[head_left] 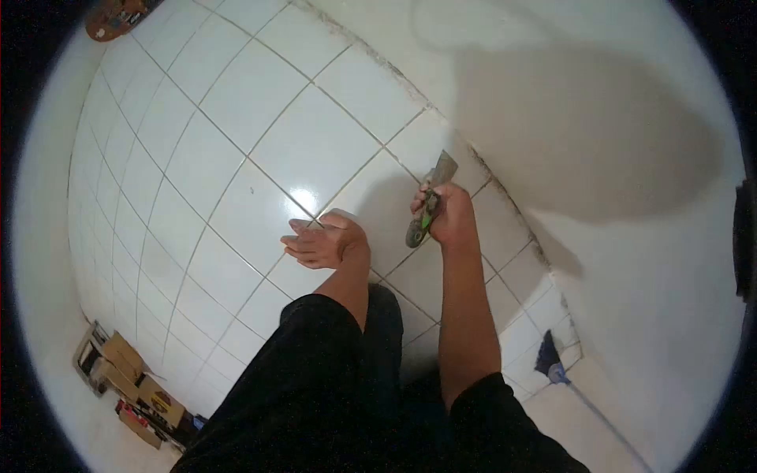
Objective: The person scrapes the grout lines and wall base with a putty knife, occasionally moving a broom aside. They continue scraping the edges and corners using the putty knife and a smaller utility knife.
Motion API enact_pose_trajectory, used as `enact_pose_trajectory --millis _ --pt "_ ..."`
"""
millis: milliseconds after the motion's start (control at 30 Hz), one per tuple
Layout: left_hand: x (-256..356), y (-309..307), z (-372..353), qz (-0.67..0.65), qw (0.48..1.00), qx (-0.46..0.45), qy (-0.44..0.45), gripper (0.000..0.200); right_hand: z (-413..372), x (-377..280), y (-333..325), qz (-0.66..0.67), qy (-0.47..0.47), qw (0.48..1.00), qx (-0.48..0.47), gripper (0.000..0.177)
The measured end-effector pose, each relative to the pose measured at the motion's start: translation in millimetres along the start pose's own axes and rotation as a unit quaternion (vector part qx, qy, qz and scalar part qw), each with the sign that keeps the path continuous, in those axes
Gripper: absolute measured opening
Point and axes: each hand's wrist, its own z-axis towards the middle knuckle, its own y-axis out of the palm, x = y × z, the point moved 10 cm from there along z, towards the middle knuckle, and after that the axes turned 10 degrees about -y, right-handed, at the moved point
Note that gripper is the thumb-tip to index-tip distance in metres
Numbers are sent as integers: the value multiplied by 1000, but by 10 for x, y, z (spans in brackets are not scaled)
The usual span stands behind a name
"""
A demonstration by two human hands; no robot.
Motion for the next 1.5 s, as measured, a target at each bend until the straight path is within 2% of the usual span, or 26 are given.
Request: enact_pose_trajectory --millis 67,167,233,333,367,433,467,500,533,567,600,667,700,733,800,833,867,933,967,1000,1067,1133,1200,1300,1367,1500 --pt "61 -21 8 -10 1000 -3 12 74 75 -20 31 -25 -5 1000 -11 26" --pt "170 -144 -4 -32 999 -12 38 74 69 -12 -77 -136 -5 988 73 43" --pt "76 33 41 -44 998 -26 46 75 211 47 -221 -156 -18 983 95 45" --pt "57 -104 110 -56 996 -62 42 75 185 -103 -175 -187 -21 969 163 50" --pt "171 -358 189 -51 972 -213 85 80 202 -131 -174 -199 -19 963 181 51" --pt "402 -365 717 -203 904 -176 332 81 186 -138 -156 -228 -9 951 207 52" --pt "515 -296 1022 -282 857 -176 394 81 145 -77 -126 -200 19 956 214 52" --pt "659 -257 1358 -250 877 -140 385 83 104 -30 -86 -172 47 959 221 53" --pt "865 -221 1743 -156 925 -174 299 95 77 -44 -69 -184 51 954 230 53" --pt "1065 -42 2146 -62 948 -275 148 116 66 -44 -36 -185 53 953 235 51" --pt "1240 142 2364 -48 936 -347 44 139 66 -34 -3 -185 56 951 240 49" --pt "1639 -4 2177 -165 799 -561 -143 149 160 -107 60 -191 51 951 236 49" --pt "1773 113 2201 -140 777 -595 -150 151 205 -150 94 -182 39 956 228 48" --pt "1725 -93 2163 -133 774 -598 -159 151 206 -173 84 -189 43 952 236 48" --pt "2151 -792 1685 -132 676 -702 180 143 171 -194 143 -205 63 948 234 49" --pt "2219 -634 1677 -131 673 -706 176 143 140 -174 180 -209 63 946 240 49" --pt "2154 -233 1843 -101 740 -661 70 135 76 -88 193 -218 81 939 253 50" --pt "1922 -134 2025 -26 831 -538 -142 121 -41 -77 164 -231 100 928 273 52" --pt "2049 -152 2085 98 823 -558 43 150 1 -139 145 -231 91 931 268 50" --pt "2049 -30 2096 100 823 -558 40 150 52 -193 87 -232 85 933 263 48" --pt "1759 203 2302 36 866 -470 -168 159 238 -316 51 -187 60 941 277 48" --pt "1758 70 2268 41 861 -476 -174 160 40 -339 135 -209 80 924 311 47" --pt "1723 251 2297 -20 853 -483 -198 159 -16 -233 215 -233 82 925 288 49" --pt "1751 277 2347 -20 847 -492 -203 157 44 -140 51 -243 130 920 278 55" --pt "1741 307 2314 -12 840 -504 -203 154 161 -359 99 -249 74 931 256 55" --pt "1888 345 2271 -20 833 -519 -190 153 -25 -202 187 -273 108 912 287 56"
